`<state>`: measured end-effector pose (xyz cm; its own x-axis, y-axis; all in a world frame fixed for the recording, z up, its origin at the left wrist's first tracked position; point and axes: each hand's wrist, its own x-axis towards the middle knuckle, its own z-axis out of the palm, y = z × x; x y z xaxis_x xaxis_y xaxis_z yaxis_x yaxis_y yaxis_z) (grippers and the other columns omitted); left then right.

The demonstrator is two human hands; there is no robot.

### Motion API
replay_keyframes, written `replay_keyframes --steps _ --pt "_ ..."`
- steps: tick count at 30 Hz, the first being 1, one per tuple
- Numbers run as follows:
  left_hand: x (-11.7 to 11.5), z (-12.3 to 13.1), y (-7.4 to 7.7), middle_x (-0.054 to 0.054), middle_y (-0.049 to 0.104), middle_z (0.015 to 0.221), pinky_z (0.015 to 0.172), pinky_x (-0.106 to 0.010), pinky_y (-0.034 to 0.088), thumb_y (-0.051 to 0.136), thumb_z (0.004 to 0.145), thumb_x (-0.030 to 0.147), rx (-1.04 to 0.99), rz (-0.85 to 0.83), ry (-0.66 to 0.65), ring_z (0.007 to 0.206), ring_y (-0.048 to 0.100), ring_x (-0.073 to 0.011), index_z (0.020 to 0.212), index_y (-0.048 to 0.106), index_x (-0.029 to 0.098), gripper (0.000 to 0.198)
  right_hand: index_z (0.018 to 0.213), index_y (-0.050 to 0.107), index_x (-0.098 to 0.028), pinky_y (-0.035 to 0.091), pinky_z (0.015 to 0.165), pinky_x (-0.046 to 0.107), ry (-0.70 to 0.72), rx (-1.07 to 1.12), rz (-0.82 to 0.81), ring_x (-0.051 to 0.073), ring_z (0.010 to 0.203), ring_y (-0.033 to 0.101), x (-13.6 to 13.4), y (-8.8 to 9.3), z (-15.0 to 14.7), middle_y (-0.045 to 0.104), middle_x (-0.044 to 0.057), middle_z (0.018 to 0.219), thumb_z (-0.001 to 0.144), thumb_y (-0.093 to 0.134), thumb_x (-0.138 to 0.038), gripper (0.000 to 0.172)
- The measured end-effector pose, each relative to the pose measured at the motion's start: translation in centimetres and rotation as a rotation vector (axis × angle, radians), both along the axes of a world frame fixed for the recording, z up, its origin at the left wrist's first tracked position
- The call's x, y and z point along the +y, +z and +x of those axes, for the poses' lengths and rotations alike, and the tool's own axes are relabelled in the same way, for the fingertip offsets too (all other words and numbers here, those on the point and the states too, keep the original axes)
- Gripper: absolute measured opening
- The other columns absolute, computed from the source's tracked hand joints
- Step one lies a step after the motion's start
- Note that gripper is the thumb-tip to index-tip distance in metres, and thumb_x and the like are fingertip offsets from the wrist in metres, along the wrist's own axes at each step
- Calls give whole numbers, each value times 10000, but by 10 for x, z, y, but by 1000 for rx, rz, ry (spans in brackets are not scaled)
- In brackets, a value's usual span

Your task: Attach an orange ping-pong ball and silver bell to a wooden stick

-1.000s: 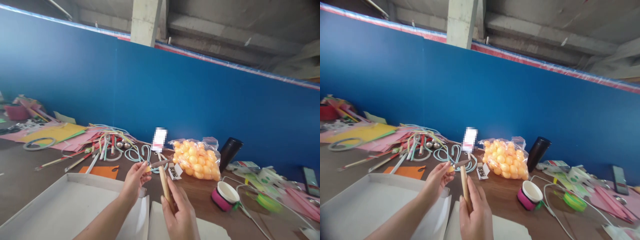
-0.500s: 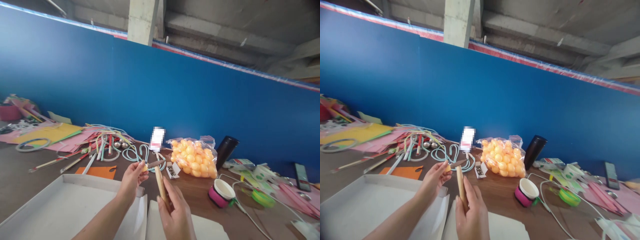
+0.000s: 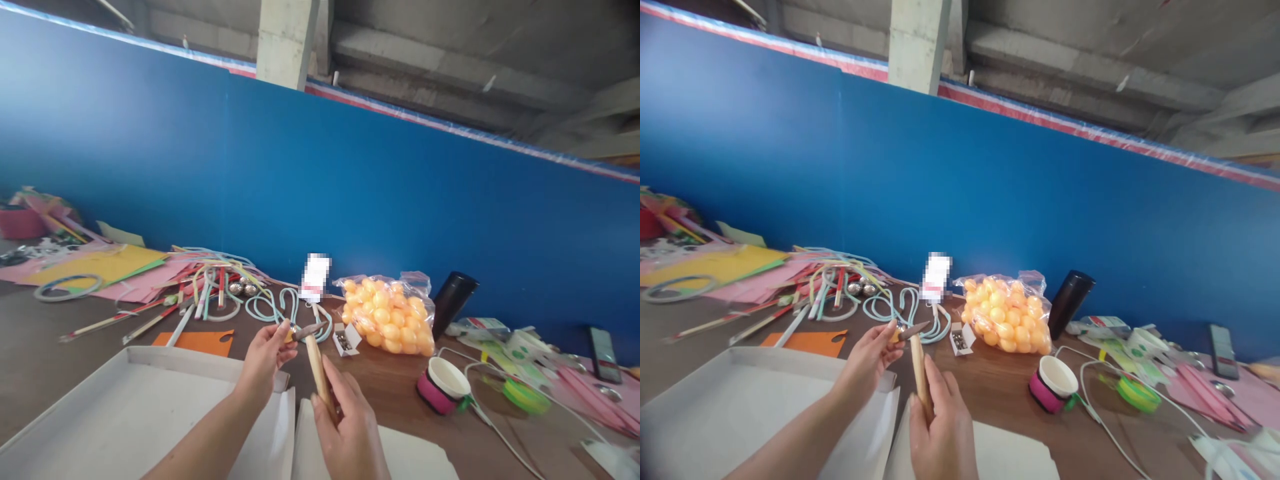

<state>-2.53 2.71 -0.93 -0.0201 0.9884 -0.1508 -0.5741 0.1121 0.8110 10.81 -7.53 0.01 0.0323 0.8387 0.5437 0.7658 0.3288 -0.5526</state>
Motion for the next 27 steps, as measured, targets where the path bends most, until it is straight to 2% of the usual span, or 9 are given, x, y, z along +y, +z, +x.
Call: replay_keyframes --steps 4,8,12,17,27 --pt "-1 0 -1 -23 597 721 530 -191 506 711 643 389 11 -5 19 592 595 -89 842 552 132 362 1299 431 -177 502 818 278 -3 5 9 235 1035 564 0 -1 1 565 112 1155 832 467 -194 468" --pt "-2 0 0 -25 601 702 525 -196 506 724 622 392 3 0 15 584 598 -96 823 560 126 371 1278 459 -176 522 774 270 -4 -25 13 239 992 590 1 -1 1 590 111 1117 814 483 -182 465" --pt "-1 0 1 -20 604 695 529 -198 509 726 625 378 12 -9 39 585 601 -97 828 554 133 362 1285 449 -172 508 811 274 -27 -6 28 234 1015 580 2 0 0 576 113 1145 823 471 -185 463" --pt "0 1 2 -28 613 698 517 -205 512 729 623 367 19 -17 48 572 606 -102 811 556 130 348 1268 476 -179 523 778 276 -10 -39 27 242 975 602 2 0 0 604 109 1093 801 490 -175 467" --pt "0 0 1 -42 615 734 541 -207 520 719 627 394 45 -15 57 607 613 -108 831 558 127 372 1281 455 -174 502 819 278 -4 -14 7 236 1018 578 1 -1 0 574 113 1145 813 472 -165 469"
